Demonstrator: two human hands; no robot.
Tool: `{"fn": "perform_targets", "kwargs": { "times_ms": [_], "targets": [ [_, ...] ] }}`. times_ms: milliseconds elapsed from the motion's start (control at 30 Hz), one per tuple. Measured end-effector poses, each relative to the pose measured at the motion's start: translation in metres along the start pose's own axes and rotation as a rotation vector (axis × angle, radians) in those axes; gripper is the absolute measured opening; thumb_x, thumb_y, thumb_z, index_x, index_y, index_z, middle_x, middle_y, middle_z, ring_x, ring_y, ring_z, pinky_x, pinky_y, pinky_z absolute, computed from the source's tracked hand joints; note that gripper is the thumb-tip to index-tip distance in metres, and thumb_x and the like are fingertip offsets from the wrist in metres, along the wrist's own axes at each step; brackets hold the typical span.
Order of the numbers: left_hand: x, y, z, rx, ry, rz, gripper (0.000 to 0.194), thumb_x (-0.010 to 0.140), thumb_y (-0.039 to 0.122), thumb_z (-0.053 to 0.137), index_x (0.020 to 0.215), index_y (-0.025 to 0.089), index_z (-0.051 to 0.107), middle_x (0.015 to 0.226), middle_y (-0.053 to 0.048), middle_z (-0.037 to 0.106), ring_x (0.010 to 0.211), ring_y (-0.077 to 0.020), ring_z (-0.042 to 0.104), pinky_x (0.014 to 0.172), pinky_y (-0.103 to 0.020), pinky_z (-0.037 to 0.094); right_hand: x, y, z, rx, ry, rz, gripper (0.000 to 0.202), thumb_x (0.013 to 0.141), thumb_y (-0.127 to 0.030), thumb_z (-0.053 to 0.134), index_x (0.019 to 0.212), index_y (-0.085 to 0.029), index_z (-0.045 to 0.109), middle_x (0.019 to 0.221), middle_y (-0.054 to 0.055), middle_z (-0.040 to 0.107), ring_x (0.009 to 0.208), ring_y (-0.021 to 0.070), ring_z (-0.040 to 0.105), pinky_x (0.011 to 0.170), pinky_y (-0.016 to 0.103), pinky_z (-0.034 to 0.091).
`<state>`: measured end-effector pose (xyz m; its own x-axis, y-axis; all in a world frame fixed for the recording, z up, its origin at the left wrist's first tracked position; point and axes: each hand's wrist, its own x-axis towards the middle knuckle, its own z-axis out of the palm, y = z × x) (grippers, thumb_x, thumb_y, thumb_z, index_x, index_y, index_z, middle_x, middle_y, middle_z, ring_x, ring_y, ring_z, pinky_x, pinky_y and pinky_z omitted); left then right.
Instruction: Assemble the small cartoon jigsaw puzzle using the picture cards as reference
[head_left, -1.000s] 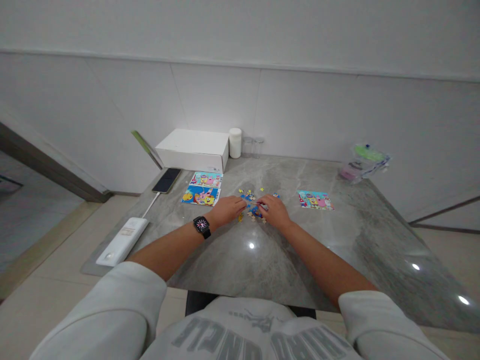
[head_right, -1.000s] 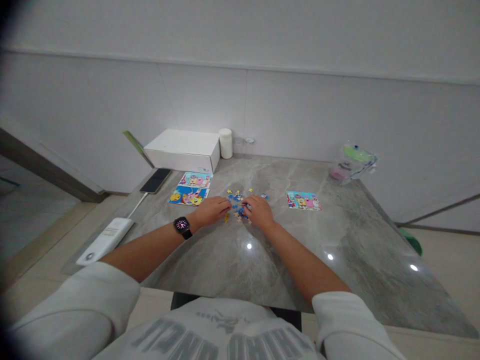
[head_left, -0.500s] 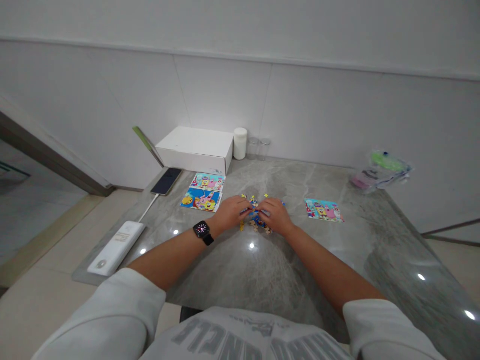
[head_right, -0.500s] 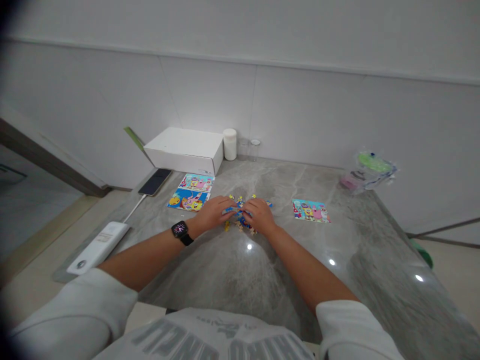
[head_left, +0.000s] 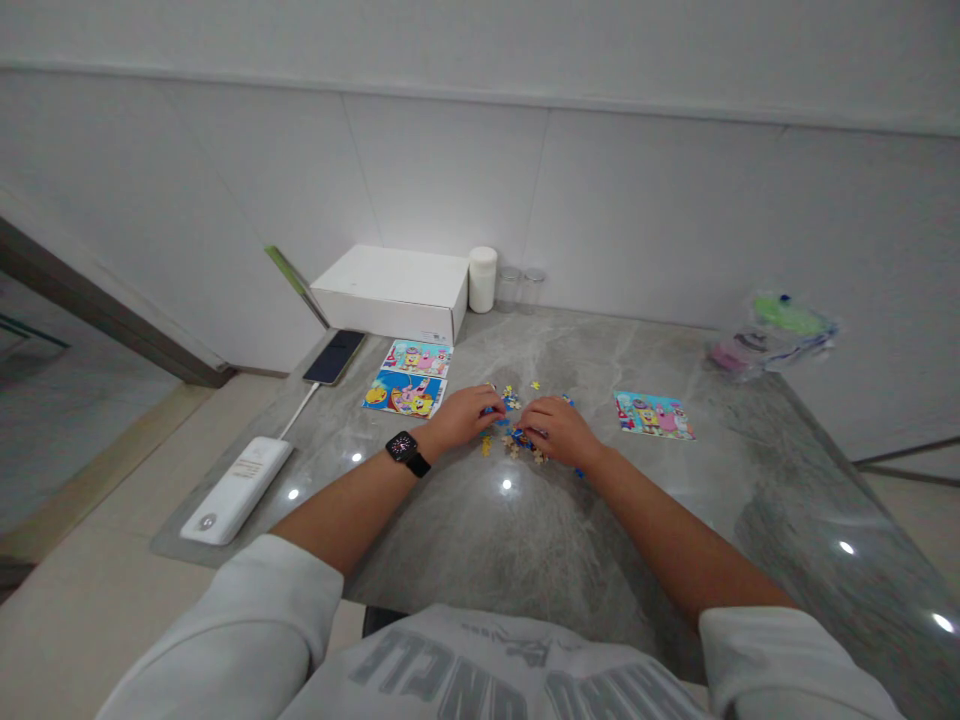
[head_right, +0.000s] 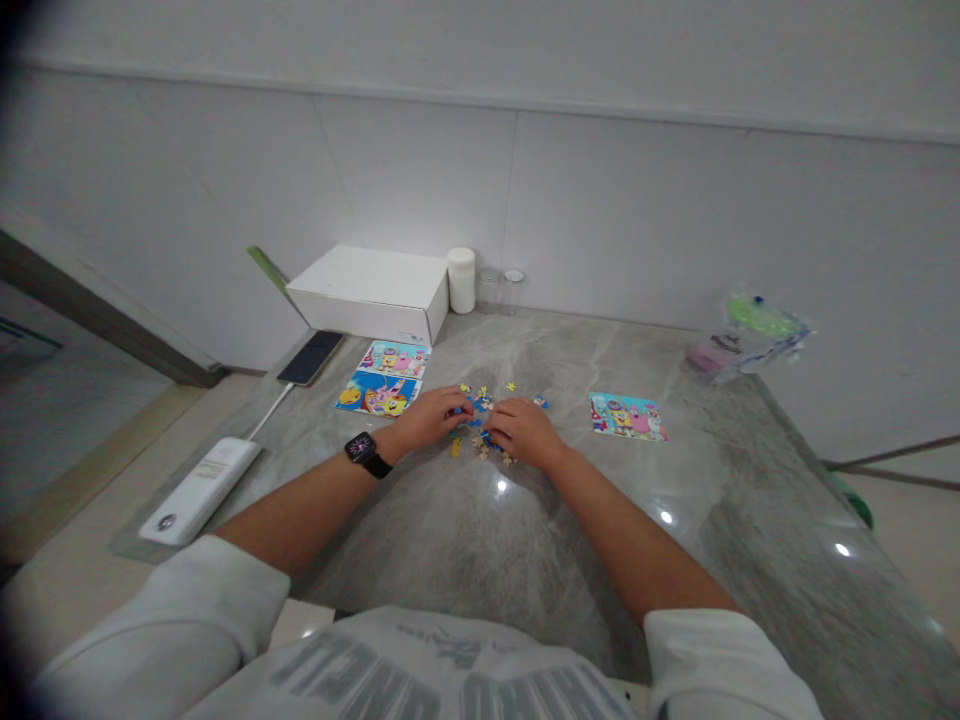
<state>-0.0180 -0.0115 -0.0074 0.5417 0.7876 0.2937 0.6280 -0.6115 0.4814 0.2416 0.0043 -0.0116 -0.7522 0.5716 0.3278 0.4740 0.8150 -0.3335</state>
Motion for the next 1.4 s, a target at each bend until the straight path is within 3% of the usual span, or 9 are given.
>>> {"fn": "perform_targets", "kwargs": {
  "times_ms": [100, 300, 433, 567, 700, 867, 1067, 1233, 1400],
  "targets": [
    [0.008, -0.001, 0.001, 0.083, 0.039, -0.06, 0.02, 0.105, 0.03, 0.057, 0.106, 0.021, 0.075, 0.104, -0.006, 0.074, 0.099, -0.0196, 0.068, 0.09, -0.031, 0.052, -0.003, 0.004, -0.001, 0.012, 0.101, 0.055, 0.016, 0.096, -0.022, 0.063, 0.098, -0.024, 0.079, 0.098, 0.008, 0.078, 0.096, 0.023, 0.069, 0.091, 0.036, 0.049],
    [0.013, 0.003, 0.007, 0.264, -0.08, -0.05, 0.019, 0.101, 0.028, 0.061, 0.109, 0.021, 0.077, 0.108, -0.009, 0.074, 0.101, -0.0237, 0.068, 0.093, -0.036, 0.052, -0.006, 0.013, 0.009, 0.157, 0.309, 0.235, 0.014, 0.093, -0.025, 0.064, 0.094, -0.023, 0.078, 0.094, 0.007, 0.079, 0.091, 0.0231, 0.072, 0.088, 0.036, 0.055],
    [0.013, 0.012, 0.007, 0.125, 0.049, -0.04, 0.03, 0.099, 0.04, 0.067, 0.121, 0.02, 0.073, 0.116, -0.009, 0.074, 0.109, -0.024, 0.067, 0.099, -0.036, 0.052, 0.003, 0.008, 0.014, 0.294, 0.351, 0.32, 0.013, 0.089, -0.03, 0.068, 0.088, -0.023, 0.078, 0.088, 0.005, 0.079, 0.085, 0.0224, 0.073, 0.084, 0.036, 0.056],
    [0.015, 0.019, 0.008, -0.021, 0.106, -0.115, 0.017, 0.102, 0.034, 0.063, 0.102, 0.021, 0.074, 0.099, -0.004, 0.076, 0.096, -0.0197, 0.069, 0.091, -0.032, 0.053, 0.014, 0.004, 0.018, 0.557, 0.344, 0.418, 0.02, 0.086, -0.042, 0.073, 0.084, -0.022, 0.077, 0.082, 0.004, 0.077, 0.076, 0.0204, 0.071, 0.076, 0.033, 0.056],
    [0.015, 0.017, 0.008, -0.073, 0.119, -0.1, 0.015, 0.101, 0.032, 0.064, 0.099, 0.021, 0.075, 0.097, -0.004, 0.075, 0.094, -0.0186, 0.068, 0.088, -0.031, 0.052, 0.016, 0.006, 0.022, 0.731, 0.325, 0.457, 0.028, 0.084, -0.05, 0.075, 0.085, -0.022, 0.076, 0.082, 0.003, 0.077, 0.077, 0.0197, 0.07, 0.075, 0.033, 0.057],
    [0.014, 0.013, 0.004, -0.13, 0.108, -0.093, 0.016, 0.099, 0.031, 0.065, 0.098, 0.02, 0.076, 0.095, -0.004, 0.077, 0.088, -0.0176, 0.067, 0.083, -0.03, 0.051, 0.017, 0.002, 0.02, 0.646, 0.36, 0.433, 0.022, 0.088, -0.044, 0.071, 0.086, -0.022, 0.076, 0.084, 0.003, 0.076, 0.079, 0.0194, 0.069, 0.076, 0.032, 0.056],
    [0.018, 0.016, 0.002, -0.273, 0.093, -0.257, 0.026, 0.098, 0.04, 0.064, 0.094, 0.017, 0.076, 0.083, -0.001, 0.075, 0.075, -0.0149, 0.063, 0.069, -0.026, 0.047, 0.021, -0.01, 0.007, 0.302, 0.449, 0.282, 0.016, 0.092, -0.032, 0.066, 0.09, -0.024, 0.079, 0.091, 0.007, 0.076, 0.087, 0.0218, 0.069, 0.087, 0.037, 0.056],
    [0.019, 0.015, -0.005, -0.187, 0.118, -0.169, 0.022, 0.098, 0.037, 0.065, 0.095, 0.018, 0.076, 0.09, -0.003, 0.076, 0.078, -0.0155, 0.064, 0.073, -0.027, 0.048, 0.023, -0.012, 0.011, 0.422, 0.476, 0.358, 0.016, 0.091, -0.034, 0.067, 0.085, -0.023, 0.077, 0.084, 0.005, 0.074, 0.08, 0.0202, 0.068, 0.077, 0.033, 0.056],
    [0.016, 0.014, -0.009, -0.02, 0.063, -0.092, 0.016, 0.099, 0.033, 0.065, 0.099, 0.021, 0.075, 0.095, -0.003, 0.077, 0.086, -0.018, 0.067, 0.08, -0.03, 0.05, 0.022, 0.003, 0.021, 0.488, 0.417, 0.474, 0.022, 0.095, -0.039, 0.064, 0.091, -0.022, 0.076, 0.085, 0.004, 0.076, 0.077, 0.02, 0.068, 0.074, 0.032, 0.055]
  ]
}}
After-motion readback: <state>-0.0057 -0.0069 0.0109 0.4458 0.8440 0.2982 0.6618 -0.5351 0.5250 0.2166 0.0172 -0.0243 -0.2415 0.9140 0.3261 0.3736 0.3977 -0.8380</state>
